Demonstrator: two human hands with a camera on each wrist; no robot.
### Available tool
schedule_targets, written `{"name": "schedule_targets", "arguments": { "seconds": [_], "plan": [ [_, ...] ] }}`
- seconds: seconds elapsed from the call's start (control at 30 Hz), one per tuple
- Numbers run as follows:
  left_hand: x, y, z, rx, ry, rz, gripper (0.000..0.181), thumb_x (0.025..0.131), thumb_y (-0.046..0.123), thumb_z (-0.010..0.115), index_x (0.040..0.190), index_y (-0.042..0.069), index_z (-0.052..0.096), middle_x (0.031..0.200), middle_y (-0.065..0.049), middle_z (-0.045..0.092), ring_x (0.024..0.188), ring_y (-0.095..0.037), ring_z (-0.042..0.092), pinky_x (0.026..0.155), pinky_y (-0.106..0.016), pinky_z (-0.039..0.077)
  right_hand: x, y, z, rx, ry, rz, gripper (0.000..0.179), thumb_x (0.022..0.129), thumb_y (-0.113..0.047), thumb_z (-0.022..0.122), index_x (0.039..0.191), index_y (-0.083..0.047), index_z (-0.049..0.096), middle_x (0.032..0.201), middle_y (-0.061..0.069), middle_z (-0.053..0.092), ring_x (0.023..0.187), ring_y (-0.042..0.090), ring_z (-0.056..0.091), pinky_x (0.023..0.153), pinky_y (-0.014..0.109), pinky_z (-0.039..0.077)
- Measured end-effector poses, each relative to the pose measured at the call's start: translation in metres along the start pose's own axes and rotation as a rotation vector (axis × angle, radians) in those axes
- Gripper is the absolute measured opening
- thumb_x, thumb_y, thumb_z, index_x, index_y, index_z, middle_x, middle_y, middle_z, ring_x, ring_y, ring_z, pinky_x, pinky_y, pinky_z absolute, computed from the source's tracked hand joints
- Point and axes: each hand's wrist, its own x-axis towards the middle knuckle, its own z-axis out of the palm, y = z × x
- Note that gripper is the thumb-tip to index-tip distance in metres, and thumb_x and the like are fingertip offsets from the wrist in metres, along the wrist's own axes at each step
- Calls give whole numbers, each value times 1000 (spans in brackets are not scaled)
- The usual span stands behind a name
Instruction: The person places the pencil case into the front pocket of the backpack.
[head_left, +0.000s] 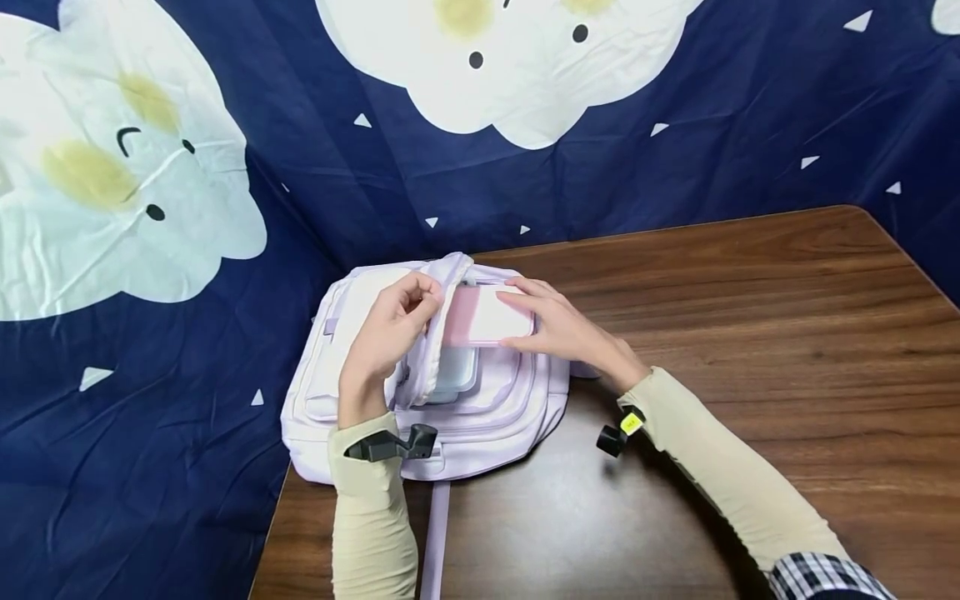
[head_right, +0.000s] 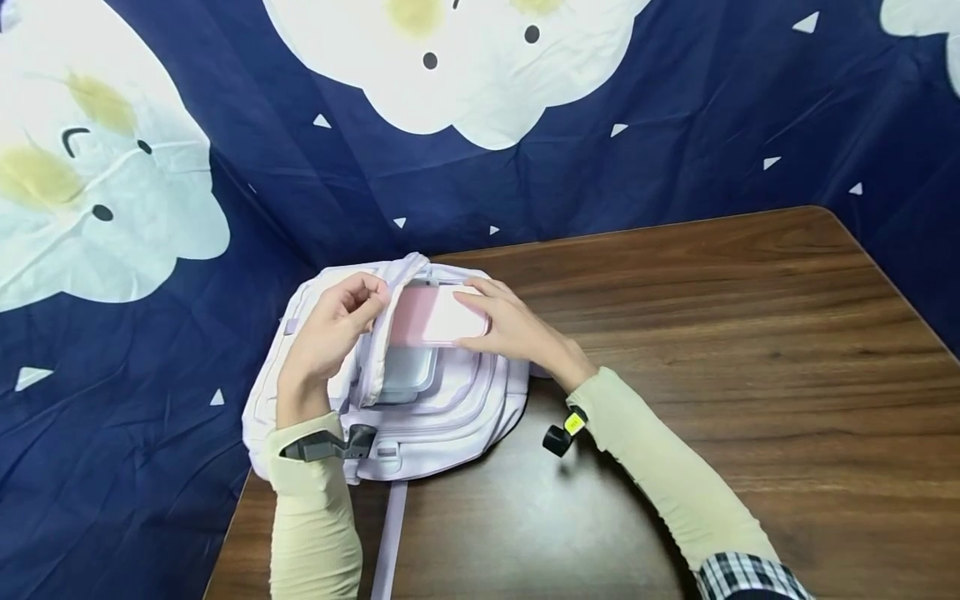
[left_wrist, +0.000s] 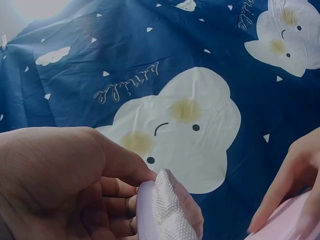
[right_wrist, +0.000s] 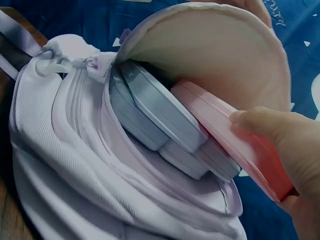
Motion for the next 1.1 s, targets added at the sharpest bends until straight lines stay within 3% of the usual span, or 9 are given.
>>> {"name": "schedule_targets", "arguments": {
  "seconds": [0.17, 0.3, 0.47, 0.6, 0.83, 0.97, 1.1],
  "plan": [
    [2, 2, 4, -5, -12, 7, 8, 95, 5, 53, 95, -3, 55, 72, 1, 47, 58, -8, 41, 51, -19, 34, 15, -10, 16, -15, -44, -9, 71, 76, -42, 78, 133, -5, 55, 142, 18, 46, 132, 31, 40, 110, 44, 33],
    [5, 2, 6, 1, -2, 0, 9, 96, 6, 53, 95, -3, 56, 71, 1, 47, 57, -7, 41, 50, -19, 34, 18, -14, 22, -10, -61, 51, 73, 78, -42, 77, 136, -5, 51, 147, 20, 39, 137, 33, 34, 113, 45, 29],
    [4, 2, 5, -10, 7, -21, 9, 95, 5, 53, 95, -4, 56, 71, 1, 47, 57, -7, 41, 49, -19, 33, 9, -16, 18, 1, -62, 118, 86, 79, -45, 75, 143, -1, 39, 152, 20, 32, 142, 33, 27, 116, 45, 25],
    [2, 0, 5, -17, 12, -28, 9, 95, 5, 53, 95, -3, 56, 71, 2, 46, 58, -6, 41, 50, -19, 33, -5, -16, 11, -5, -57, 150, 81, 86, -41, 69, 145, 2, 34, 151, 21, 32, 141, 35, 28, 117, 46, 22],
    [3, -2, 8, -20, 14, -13, 7, 94, 5, 54, 94, -2, 55, 71, 2, 47, 57, -6, 41, 49, -19, 33, -37, -12, 4, 20, -119, 81, 54, 94, -15, 56, 141, 5, 39, 148, 23, 37, 139, 37, 32, 116, 47, 24],
    [3, -4, 9, -27, 22, 6, 7, 94, 4, 53, 94, -2, 55, 70, 2, 47, 57, -6, 40, 50, -19, 33, -46, -14, 6, 53, -188, 25, 51, 94, -4, 50, 142, 4, 36, 152, 19, 32, 141, 37, 28, 117, 47, 22],
    [3, -5, 10, -45, 26, 18, 6, 94, 3, 53, 94, -3, 54, 71, 3, 48, 58, -7, 41, 51, -19, 34, -47, -18, 11, 24, -167, 4, 51, 92, 2, 50, 141, 5, 37, 151, 19, 33, 140, 38, 29, 116, 48, 23]
  ]
}}
